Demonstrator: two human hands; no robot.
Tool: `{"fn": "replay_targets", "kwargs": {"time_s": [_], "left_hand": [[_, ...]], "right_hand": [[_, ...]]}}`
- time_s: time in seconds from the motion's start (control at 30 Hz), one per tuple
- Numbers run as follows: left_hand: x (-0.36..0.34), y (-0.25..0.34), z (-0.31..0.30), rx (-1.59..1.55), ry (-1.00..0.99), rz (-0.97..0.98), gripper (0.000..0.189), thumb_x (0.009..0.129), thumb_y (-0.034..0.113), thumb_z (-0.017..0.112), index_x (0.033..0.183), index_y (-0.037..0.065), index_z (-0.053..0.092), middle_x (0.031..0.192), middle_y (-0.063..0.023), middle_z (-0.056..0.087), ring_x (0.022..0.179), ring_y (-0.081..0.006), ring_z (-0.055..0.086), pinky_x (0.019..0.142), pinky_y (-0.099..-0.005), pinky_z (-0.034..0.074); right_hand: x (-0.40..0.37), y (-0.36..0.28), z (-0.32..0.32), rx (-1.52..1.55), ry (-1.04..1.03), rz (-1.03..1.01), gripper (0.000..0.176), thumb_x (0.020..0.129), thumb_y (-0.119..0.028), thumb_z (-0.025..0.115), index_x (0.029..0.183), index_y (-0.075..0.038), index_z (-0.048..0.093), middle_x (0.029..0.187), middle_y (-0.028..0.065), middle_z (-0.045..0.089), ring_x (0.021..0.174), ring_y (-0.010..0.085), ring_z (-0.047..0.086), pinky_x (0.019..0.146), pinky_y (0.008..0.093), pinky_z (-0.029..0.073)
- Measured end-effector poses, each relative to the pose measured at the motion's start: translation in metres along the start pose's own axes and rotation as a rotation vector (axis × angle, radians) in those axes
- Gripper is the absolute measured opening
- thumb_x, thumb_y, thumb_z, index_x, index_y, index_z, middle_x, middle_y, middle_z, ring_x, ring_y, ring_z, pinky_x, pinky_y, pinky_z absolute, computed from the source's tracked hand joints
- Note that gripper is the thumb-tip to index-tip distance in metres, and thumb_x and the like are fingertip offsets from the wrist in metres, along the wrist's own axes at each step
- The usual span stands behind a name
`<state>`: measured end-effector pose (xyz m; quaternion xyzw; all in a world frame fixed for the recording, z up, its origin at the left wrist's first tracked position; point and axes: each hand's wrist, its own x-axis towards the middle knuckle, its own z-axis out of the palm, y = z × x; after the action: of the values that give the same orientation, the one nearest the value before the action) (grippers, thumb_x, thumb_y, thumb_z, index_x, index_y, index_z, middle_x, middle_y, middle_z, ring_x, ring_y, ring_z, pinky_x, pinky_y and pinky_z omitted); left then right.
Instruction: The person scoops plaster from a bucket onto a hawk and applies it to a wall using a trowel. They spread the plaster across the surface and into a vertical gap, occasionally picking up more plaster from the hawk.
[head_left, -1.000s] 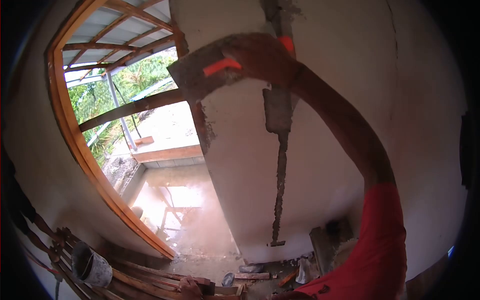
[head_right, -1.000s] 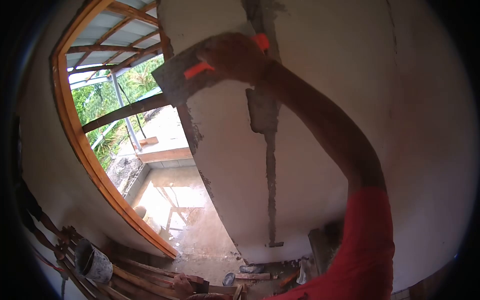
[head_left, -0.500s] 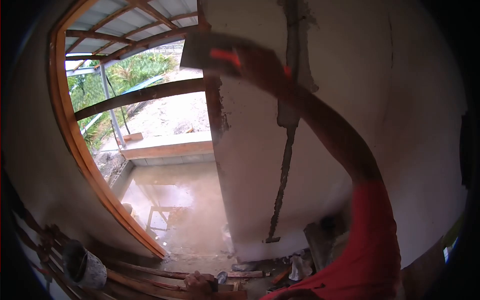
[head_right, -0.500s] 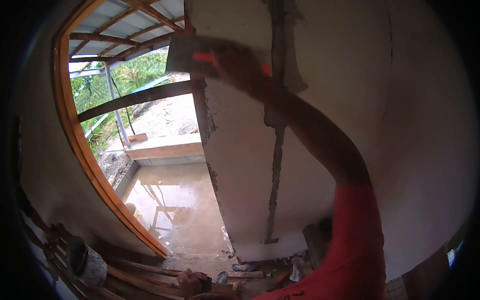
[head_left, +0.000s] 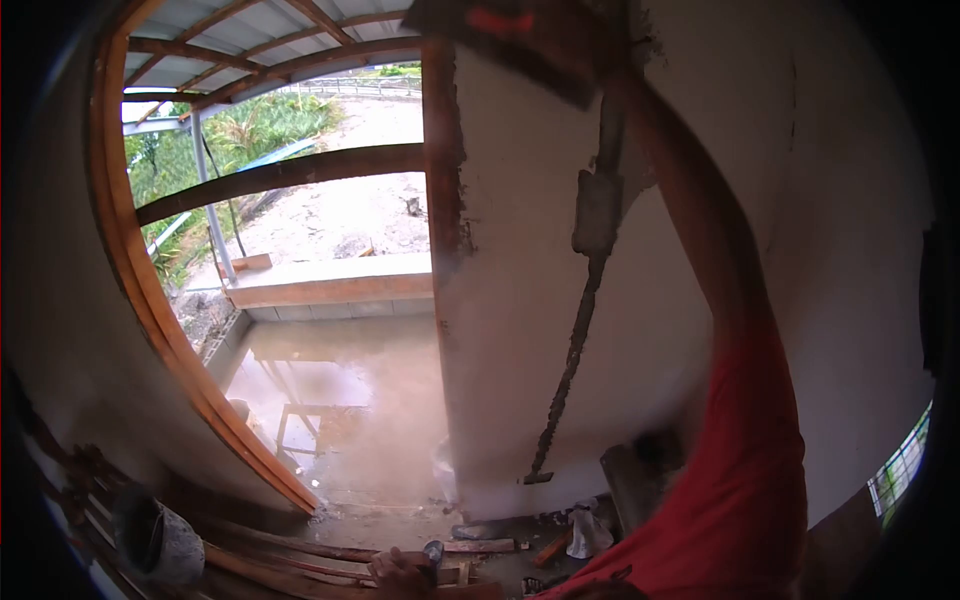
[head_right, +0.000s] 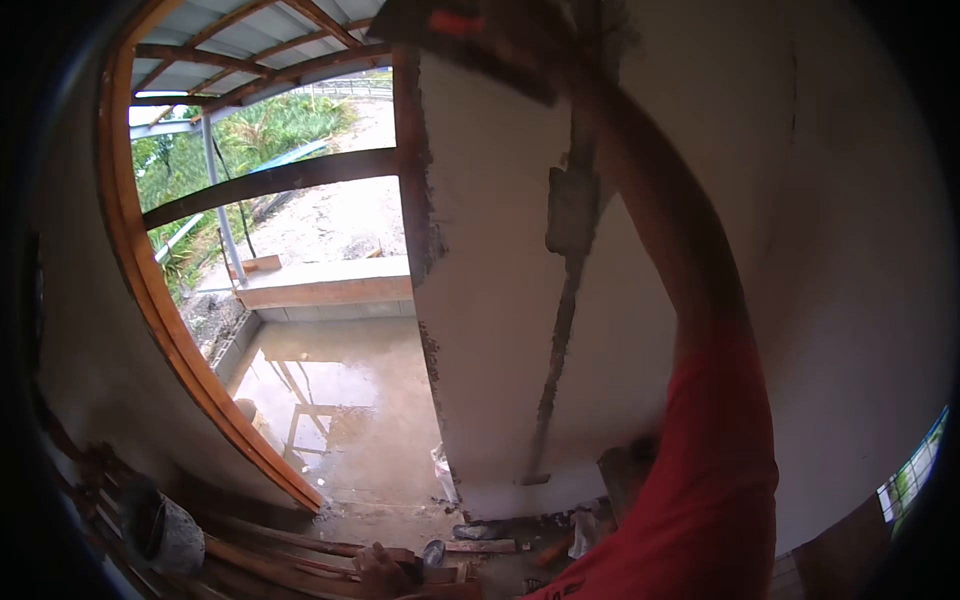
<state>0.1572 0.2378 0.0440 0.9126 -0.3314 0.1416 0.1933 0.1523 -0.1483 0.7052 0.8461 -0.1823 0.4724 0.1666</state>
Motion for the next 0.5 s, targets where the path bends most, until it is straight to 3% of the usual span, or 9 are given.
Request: {"fn": "replay_targets", "kwargs": {"time_s": [0.03, 0.13, 0.2, 0.23, 0.27, 0.3, 0.37, 0.4, 0.5], "left_hand": [[-0.002, 0.002, -0.005, 0.072, 0.047, 0.069, 0.055, 0.097, 0.038, 0.050, 0.128, -0.007, 0.046, 0.114, -0.0331, 0.057, 0.106, -0.0508, 0.053, 0.092, -0.0565, 0.042], [0.008, 0.017, -0.029, 0.183, 0.187, 0.162, 0.053, 0.096, 0.042, 0.051, 0.115, -0.007, 0.053, 0.108, -0.0289, 0.061, 0.101, -0.0477, 0.056, 0.087, -0.0547, 0.044], [0.001, -0.017, 0.043, 0.021, 0.100, -0.024, 0.052, 0.093, 0.045, 0.053, 0.108, -0.005, 0.058, 0.102, -0.0277, 0.063, 0.097, -0.0464, 0.057, 0.084, -0.0538, 0.045], [-0.003, -0.032, 0.067, -0.046, 0.063, -0.124, 0.052, 0.092, 0.047, 0.054, 0.105, -0.003, 0.060, 0.099, -0.0271, 0.063, 0.095, -0.0457, 0.057, 0.083, -0.0533, 0.045], [0.009, 0.001, 0.029, -0.013, 0.154, -0.132, 0.043, 0.095, 0.036, 0.050, 0.097, -0.006, 0.059, 0.098, -0.0257, 0.061, 0.097, -0.0440, 0.056, 0.084, -0.0523, 0.044], [0.021, 0.035, -0.011, 0.019, 0.245, -0.143, 0.038, 0.099, 0.026, 0.046, 0.088, -0.009, 0.059, 0.098, -0.0242, 0.058, 0.098, -0.0422, 0.054, 0.086, -0.0513, 0.043], [0.022, 0.029, -0.003, -0.213, 0.116, -0.407, 0.041, 0.100, 0.025, 0.041, 0.083, -0.007, 0.060, 0.101, -0.0233, 0.057, 0.100, -0.0450, 0.052, 0.090, -0.0542, 0.041], [0.026, 0.037, -0.015, -0.283, 0.076, -0.477, 0.044, 0.101, 0.025, 0.038, 0.085, -0.009, 0.060, 0.105, -0.0253, 0.055, 0.107, -0.0434, 0.049, 0.095, -0.0534, 0.038], [0.026, 0.032, -0.011, -0.317, 0.062, -0.492, 0.043, 0.101, 0.026, 0.039, 0.085, -0.008, 0.060, 0.104, -0.0248, 0.055, 0.105, -0.0431, 0.050, 0.094, -0.0535, 0.039]], "right_hand": [[-0.011, 0.029, 0.043, -0.321, 0.155, -0.311, 0.043, 0.090, -0.047, 0.061, 0.090, -0.004, 0.062, 0.076, 0.0169, 0.066, 0.075, 0.0366, 0.068, 0.067, 0.0480, 0.054], [-0.118, 0.026, 0.102, -0.213, 0.024, -0.381, 0.044, 0.085, -0.048, 0.067, 0.089, -0.005, 0.062, 0.073, 0.0171, 0.065, 0.073, 0.0373, 0.067, 0.068, 0.0482, 0.053], [-0.152, 0.030, 0.106, -0.131, -0.029, -0.466, 0.041, 0.084, -0.045, 0.069, 0.089, -0.004, 0.061, 0.072, 0.0179, 0.065, 0.072, 0.0372, 0.067, 0.067, 0.0480, 0.053], [-0.154, 0.038, 0.105, -0.078, 0.004, -0.514, 0.040, 0.084, -0.043, 0.070, 0.089, -0.004, 0.061, 0.072, 0.0182, 0.065, 0.072, 0.0372, 0.067, 0.066, 0.0477, 0.053], [-0.152, 0.034, 0.097, -0.020, 0.039, -0.563, 0.039, 0.084, -0.042, 0.071, 0.089, -0.004, 0.061, 0.072, 0.0184, 0.064, 0.071, 0.0371, 0.067, 0.066, 0.0475, 0.053], [-0.140, 0.035, 0.085, -0.087, 0.034, -0.460, 0.038, 0.084, -0.040, 0.071, 0.090, -0.004, 0.061, 0.072, 0.0186, 0.064, 0.072, 0.0377, 0.067, 0.064, 0.0467, 0.053], [-0.099, 0.029, 0.049, -0.053, 0.081, -0.272, 0.036, 0.085, -0.038, 0.070, 0.091, -0.004, 0.061, 0.075, 0.0193, 0.065, 0.074, 0.0379, 0.067, 0.062, 0.0451, 0.054], [-0.082, 0.029, 0.044, -0.136, 0.116, -0.279, 0.035, 0.087, -0.036, 0.069, 0.096, -0.004, 0.061, 0.076, 0.0189, 0.066, 0.074, 0.0365, 0.068, 0.064, 0.0461, 0.055], [-0.080, 0.033, 0.094, -0.111, 0.211, -0.486, 0.037, 0.087, -0.036, 0.069, 0.101, -0.003, 0.060, 0.075, 0.0172, 0.067, 0.070, 0.0354, 0.068, 0.063, 0.0464, 0.055]]}}
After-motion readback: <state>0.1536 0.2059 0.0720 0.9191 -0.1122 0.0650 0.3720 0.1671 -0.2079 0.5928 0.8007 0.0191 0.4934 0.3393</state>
